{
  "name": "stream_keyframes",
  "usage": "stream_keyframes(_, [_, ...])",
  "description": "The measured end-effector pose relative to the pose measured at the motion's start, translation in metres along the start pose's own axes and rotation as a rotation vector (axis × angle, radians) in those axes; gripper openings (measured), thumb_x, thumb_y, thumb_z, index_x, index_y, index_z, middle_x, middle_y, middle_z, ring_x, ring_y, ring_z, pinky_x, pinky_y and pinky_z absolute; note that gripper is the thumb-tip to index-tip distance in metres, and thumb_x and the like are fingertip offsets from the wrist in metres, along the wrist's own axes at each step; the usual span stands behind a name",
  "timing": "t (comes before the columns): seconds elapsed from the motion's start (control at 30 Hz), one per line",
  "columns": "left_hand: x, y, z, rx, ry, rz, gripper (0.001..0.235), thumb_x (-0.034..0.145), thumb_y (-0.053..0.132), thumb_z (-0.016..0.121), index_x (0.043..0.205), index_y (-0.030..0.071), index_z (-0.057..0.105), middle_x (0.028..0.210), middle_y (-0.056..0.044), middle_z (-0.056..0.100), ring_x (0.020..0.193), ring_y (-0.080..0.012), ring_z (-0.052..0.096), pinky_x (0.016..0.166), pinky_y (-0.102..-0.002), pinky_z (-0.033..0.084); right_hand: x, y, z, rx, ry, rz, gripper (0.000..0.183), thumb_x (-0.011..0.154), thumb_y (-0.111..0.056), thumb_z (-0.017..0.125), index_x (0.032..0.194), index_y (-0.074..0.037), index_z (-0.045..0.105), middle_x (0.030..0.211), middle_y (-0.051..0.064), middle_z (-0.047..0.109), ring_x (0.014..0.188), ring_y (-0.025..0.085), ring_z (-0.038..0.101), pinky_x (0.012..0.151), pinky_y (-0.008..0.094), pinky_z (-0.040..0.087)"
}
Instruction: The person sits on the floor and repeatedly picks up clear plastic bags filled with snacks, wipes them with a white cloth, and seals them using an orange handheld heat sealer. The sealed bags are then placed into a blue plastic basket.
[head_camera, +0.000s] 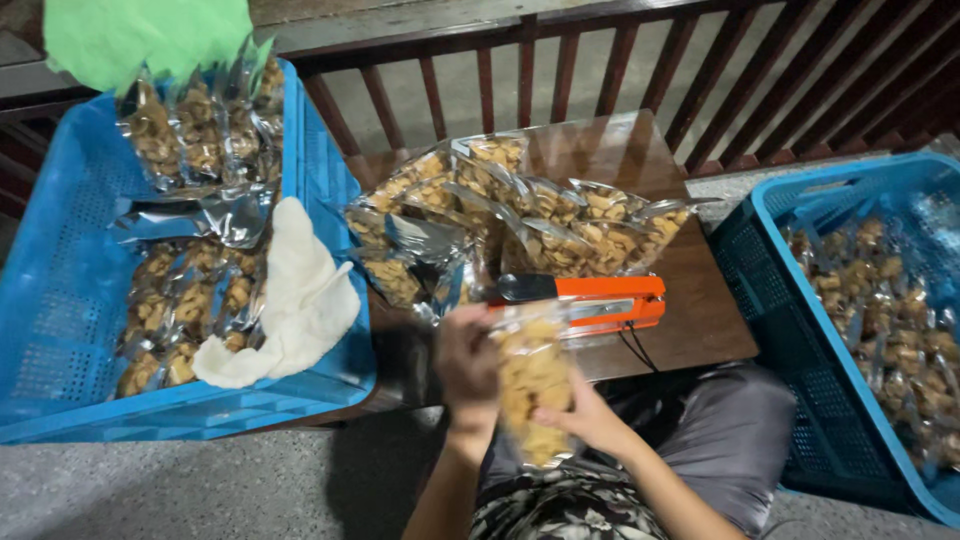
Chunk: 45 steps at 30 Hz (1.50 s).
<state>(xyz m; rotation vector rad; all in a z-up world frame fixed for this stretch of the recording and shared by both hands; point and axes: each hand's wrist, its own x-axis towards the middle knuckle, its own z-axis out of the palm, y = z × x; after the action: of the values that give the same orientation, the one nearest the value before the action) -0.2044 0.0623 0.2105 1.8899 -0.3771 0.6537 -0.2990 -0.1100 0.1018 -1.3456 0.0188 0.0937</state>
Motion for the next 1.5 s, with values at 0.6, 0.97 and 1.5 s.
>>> stream_keyframes(0.6, [0.016, -0.034, 0.069, 0.29, -0.211, 0.373, 0.019, 0.082, -0.001, 0.06, 0.101, -0.001, 0.064, 0.1, -0.016, 0.063, 0.095, -0.036, 0.06, 0.08, -0.044, 0.052, 0.025, -0.05, -0.036, 0.408, 0.31, 0.416, 0.069, 0.083, -0.024, 0.074, 0.138, -0.009, 0.037, 0.116, 0.021, 0.069, 0.093, 0.029, 0.076, 0.075, 0.046, 0.065])
stream_keyframes(0.97, [0.014, -0.062, 0.074, 0.306, -0.279, 0.397, 0.013, 0.081, -0.002, 0.06, 0.093, 0.001, 0.061, 0.086, -0.015, 0.058, 0.082, -0.0373, 0.059, 0.071, -0.047, 0.05, 0.027, -0.027, -0.049, 0.342, 0.365, 0.415, 0.073, 0.083, -0.025, 0.077, 0.141, -0.007, 0.037, 0.118, 0.021, 0.067, 0.098, 0.028, 0.075, 0.076, 0.045, 0.066])
stream_keyframes(1.5, [0.015, -0.069, 0.092, 0.562, -0.444, 0.186, 0.007, 0.083, 0.004, 0.057, 0.085, 0.006, 0.064, 0.088, -0.013, 0.065, 0.081, -0.0367, 0.064, 0.07, -0.046, 0.055, 0.024, -0.019, -0.051, 0.383, 0.37, 0.405, 0.07, 0.085, -0.022, 0.074, 0.142, -0.008, 0.036, 0.116, 0.02, 0.066, 0.095, 0.028, 0.074, 0.074, 0.045, 0.065])
